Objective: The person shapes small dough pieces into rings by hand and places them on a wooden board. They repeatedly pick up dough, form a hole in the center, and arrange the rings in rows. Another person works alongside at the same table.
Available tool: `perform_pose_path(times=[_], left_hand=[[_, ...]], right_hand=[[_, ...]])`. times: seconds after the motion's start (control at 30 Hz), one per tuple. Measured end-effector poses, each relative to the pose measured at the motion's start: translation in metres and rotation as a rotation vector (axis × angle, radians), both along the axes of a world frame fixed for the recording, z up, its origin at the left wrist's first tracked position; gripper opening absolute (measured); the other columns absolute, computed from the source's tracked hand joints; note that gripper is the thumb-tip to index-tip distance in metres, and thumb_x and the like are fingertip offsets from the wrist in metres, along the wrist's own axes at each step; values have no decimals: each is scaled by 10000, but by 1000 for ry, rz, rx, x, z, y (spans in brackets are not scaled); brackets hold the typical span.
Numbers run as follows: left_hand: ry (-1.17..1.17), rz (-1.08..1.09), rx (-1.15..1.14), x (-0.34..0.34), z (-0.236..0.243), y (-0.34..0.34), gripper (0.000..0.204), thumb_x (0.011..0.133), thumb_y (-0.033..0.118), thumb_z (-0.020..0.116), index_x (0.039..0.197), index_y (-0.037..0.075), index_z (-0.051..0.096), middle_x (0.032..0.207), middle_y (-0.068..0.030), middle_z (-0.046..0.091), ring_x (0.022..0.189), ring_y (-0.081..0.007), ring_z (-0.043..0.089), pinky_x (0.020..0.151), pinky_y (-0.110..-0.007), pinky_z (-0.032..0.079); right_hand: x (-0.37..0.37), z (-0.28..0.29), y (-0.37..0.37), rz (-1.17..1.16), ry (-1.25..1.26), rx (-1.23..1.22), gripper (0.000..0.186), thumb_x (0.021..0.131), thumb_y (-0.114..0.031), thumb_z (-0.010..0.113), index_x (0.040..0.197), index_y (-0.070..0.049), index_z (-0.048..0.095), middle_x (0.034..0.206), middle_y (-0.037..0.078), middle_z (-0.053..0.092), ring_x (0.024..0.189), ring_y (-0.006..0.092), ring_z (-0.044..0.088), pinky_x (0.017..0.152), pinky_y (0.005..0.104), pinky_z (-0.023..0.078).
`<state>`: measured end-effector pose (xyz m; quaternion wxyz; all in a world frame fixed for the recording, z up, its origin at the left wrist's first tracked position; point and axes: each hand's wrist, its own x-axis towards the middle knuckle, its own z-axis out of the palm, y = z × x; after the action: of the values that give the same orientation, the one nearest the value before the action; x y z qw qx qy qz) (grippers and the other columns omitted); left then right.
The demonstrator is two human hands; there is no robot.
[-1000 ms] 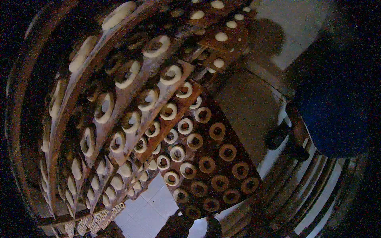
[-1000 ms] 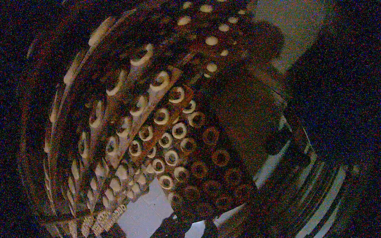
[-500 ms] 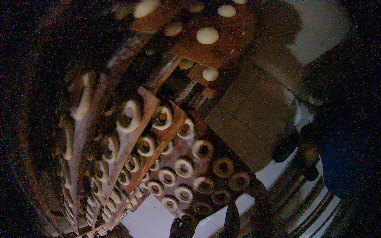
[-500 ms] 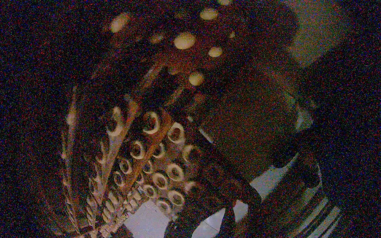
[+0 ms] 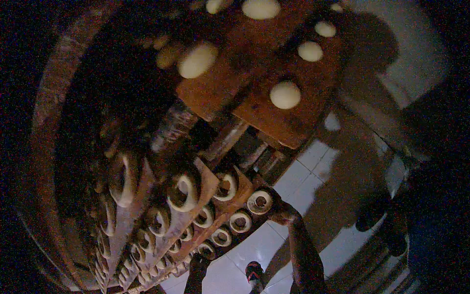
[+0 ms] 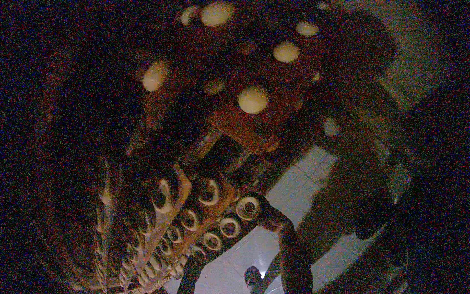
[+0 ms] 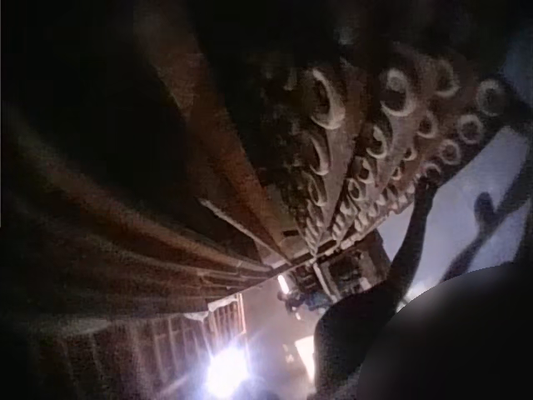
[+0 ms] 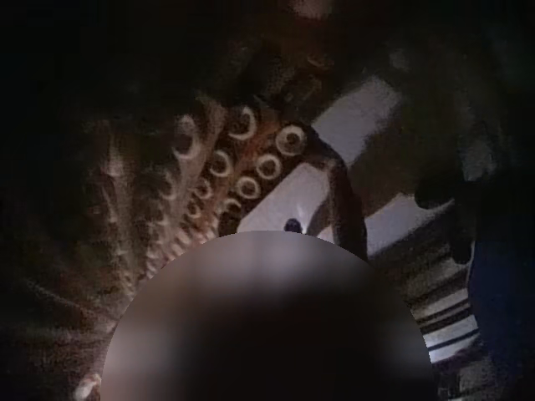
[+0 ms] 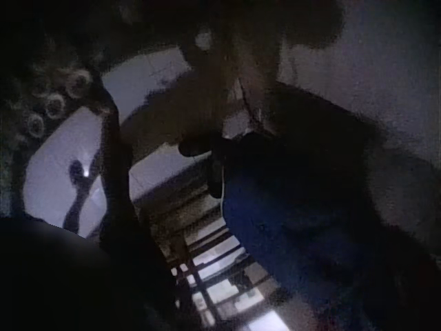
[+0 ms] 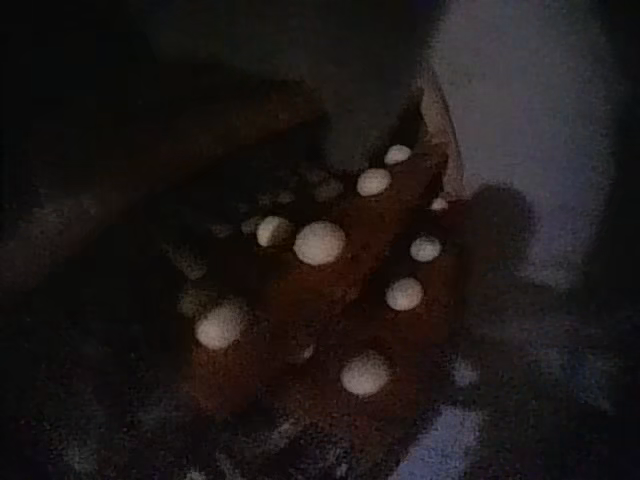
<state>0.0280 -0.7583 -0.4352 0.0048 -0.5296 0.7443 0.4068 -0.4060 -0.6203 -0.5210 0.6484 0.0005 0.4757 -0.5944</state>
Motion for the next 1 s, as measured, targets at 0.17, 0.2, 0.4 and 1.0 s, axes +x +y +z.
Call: perform_pose_path(times=[0.17, 0.2, 0.4, 1.0], left_hand=[[170, -34, -4, 71, -41, -32, 333, 1032, 81, 486, 1355, 5, 519, 1355, -167, 581, 1252, -299, 563, 1095, -475, 470], [191, 11, 15, 84, -45, -39, 329, 1045, 117, 476, 1353, 12, 521, 1362, -165, 577, 1256, -302, 562, 1100, -485, 467], [423, 137, 38, 104, -43, -54, 411, 1030, 267, 536, 1384, 58, 519, 1390, -157, 564, 1262, -310, 564, 1073, -477, 474], [-244, -17, -511, 109, -80, -84, 391, 998, 266, 538, 1330, 76, 613, 1247, -153, 646, 1103, -324, 612, 967, -460, 482]], right_hand=[[28, 1, -58, 99, 23, -83, 554, 940, -328, 705, 1395, -69, 525, 1246, 114, 662, 1051, 251, 685, 884, 433, 602], [32, -2, -67, 119, 28, -98, 556, 939, -328, 706, 1396, -70, 525, 1247, 114, 661, 1051, 251, 686, 882, 433, 603], [39, -10, -123, 233, 36, -215, 567, 937, -332, 713, 1405, -76, 522, 1253, 112, 661, 1048, 250, 689, 871, 434, 611], [134, 59, -126, 151, 657, -96, 527, 934, -379, 701, 1341, -76, 562, 1148, 129, 673, 1020, 274, 682, 897, 411, 590]])
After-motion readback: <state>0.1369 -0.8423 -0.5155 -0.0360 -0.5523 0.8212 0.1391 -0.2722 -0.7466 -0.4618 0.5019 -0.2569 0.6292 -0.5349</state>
